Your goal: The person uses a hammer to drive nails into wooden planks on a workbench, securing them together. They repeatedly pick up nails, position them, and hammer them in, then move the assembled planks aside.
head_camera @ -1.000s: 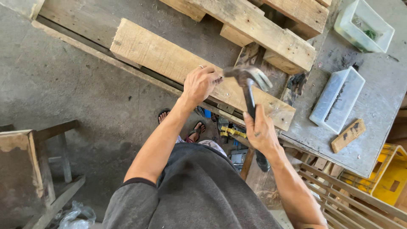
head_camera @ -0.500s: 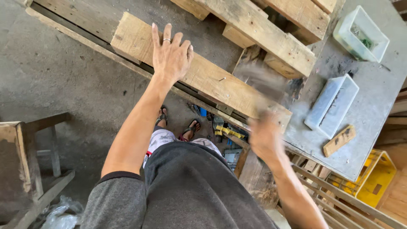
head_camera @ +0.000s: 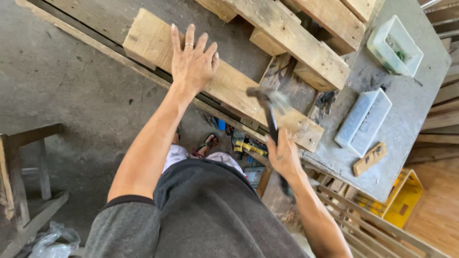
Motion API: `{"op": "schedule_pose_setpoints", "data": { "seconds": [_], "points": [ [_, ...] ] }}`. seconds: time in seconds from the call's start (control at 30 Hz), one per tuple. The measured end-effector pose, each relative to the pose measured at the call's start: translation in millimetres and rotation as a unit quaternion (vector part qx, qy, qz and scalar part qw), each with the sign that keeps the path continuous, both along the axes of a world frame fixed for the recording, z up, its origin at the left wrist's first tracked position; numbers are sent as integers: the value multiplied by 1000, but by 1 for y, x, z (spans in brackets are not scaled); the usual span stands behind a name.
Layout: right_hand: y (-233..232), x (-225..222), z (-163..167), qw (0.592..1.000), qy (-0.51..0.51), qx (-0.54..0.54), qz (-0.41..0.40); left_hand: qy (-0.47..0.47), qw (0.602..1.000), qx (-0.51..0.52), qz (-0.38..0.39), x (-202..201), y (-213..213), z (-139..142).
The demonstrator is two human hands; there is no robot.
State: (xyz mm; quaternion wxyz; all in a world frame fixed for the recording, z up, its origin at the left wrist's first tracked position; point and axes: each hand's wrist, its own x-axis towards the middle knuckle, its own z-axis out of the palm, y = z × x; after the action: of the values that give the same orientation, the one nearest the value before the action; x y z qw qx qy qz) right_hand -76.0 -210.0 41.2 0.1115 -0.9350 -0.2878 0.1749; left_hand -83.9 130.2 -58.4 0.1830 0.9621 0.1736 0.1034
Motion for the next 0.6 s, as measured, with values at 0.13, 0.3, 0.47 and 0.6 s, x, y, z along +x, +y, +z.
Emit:
{"op": "schedule_pose_setpoints", "data": {
  "seconds": [0.13, 0.3, 0.47, 0.6],
  "points": [
    [-11, 5, 44, 969, 83, 142, -185, 1, 1000, 11, 1, 1, 2, 7],
    [-18, -16, 159, 693, -38, 717, -62, 27, 999, 18, -15, 4, 0, 7],
    [19, -32, 28, 993, 18, 69, -98, 27, 999, 9, -17, -2, -2, 4],
    [-8, -22, 14, 927, 129, 184, -302, 5, 1000, 16, -11, 0, 0, 8]
  ]
}}
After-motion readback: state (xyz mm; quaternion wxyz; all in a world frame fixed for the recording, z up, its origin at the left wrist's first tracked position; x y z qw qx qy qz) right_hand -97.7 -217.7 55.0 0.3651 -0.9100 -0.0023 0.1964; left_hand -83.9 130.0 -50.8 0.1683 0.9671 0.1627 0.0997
